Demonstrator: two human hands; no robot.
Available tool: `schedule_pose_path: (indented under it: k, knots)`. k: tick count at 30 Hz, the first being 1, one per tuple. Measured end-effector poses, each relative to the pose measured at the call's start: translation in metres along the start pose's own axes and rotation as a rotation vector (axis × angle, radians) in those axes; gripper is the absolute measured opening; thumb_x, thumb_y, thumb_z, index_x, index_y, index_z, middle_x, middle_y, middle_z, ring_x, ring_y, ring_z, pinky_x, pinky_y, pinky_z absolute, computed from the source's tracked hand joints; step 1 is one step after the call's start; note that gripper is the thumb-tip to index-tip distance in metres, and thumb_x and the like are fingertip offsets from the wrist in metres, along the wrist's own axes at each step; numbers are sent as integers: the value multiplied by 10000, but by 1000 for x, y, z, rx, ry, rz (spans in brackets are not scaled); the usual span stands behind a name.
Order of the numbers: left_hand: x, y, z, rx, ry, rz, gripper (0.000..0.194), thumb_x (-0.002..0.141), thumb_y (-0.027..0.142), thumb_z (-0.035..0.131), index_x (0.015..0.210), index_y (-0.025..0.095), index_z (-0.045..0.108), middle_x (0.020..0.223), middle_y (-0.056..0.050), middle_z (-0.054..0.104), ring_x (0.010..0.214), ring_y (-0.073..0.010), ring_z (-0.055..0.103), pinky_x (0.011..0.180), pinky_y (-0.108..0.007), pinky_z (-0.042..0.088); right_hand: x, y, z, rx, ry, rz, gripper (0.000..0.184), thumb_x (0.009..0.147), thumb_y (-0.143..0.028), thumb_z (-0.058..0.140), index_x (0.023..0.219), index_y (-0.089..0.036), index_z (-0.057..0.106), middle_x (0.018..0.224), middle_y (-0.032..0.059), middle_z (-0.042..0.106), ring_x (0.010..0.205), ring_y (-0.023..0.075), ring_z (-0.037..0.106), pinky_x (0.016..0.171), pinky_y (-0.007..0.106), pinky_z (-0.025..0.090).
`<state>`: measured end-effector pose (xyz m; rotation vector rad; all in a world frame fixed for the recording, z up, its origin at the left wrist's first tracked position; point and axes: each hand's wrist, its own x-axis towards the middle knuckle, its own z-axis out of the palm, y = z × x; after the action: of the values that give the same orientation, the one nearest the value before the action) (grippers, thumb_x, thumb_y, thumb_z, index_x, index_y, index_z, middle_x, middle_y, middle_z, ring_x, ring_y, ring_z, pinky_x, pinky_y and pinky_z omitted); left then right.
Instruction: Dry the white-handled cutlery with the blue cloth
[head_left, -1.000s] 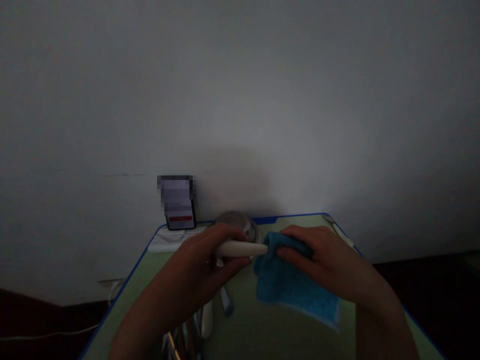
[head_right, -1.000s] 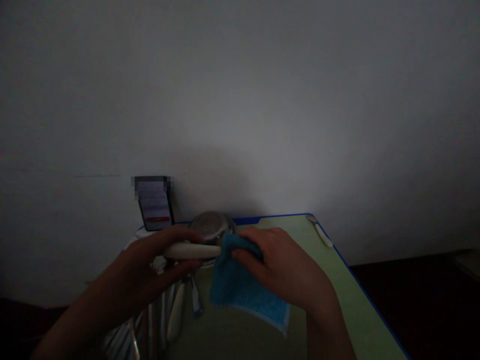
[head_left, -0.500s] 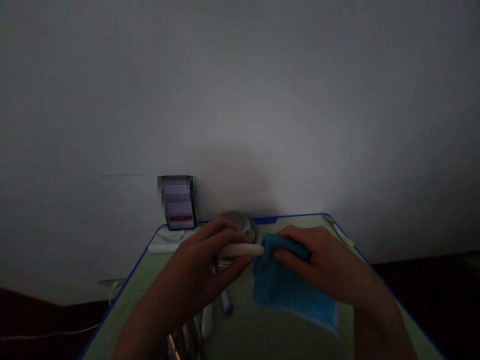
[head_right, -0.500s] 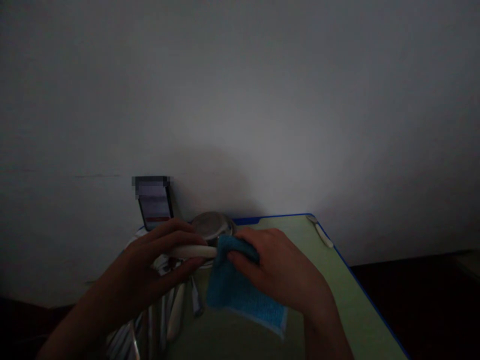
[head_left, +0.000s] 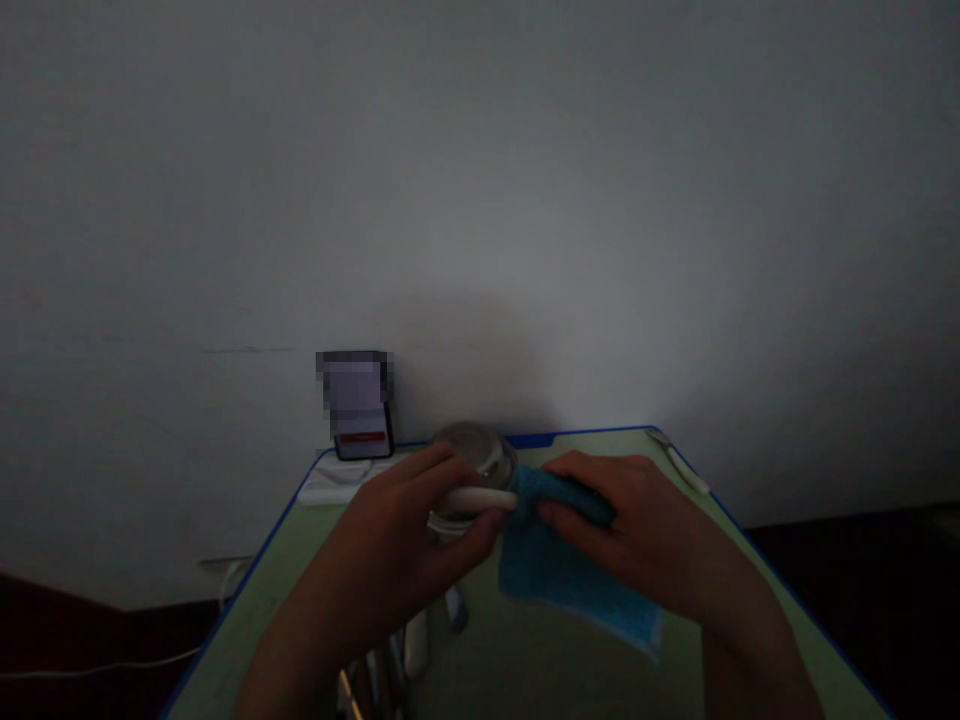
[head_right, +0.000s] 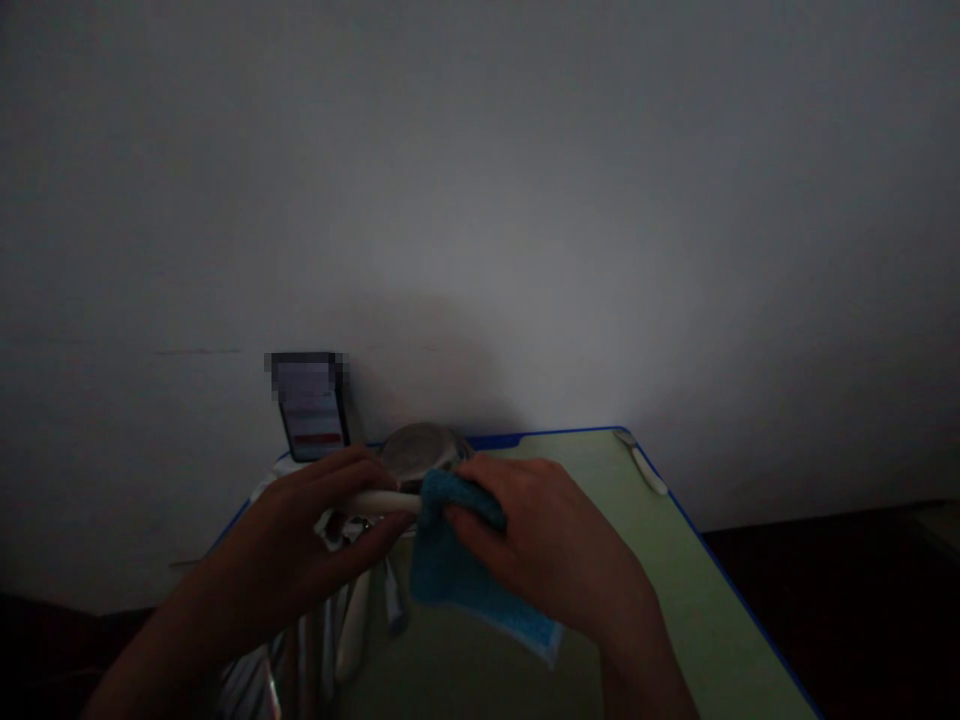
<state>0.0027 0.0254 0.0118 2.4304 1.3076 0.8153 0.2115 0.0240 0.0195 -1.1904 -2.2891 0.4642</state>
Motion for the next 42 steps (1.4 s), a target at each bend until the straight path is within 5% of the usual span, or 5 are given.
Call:
schedule_pose_path:
  k: [42]
  knots:
    - [1,0,0,78,-25,27,138,823,309,550,765,186,569,694,15,566,624,-134,546,539,-232,369,-1,0,-3,20,-21,5,96,848,-267,535,877,-209,606,758,-49,619,680,96,544,622,233,343]
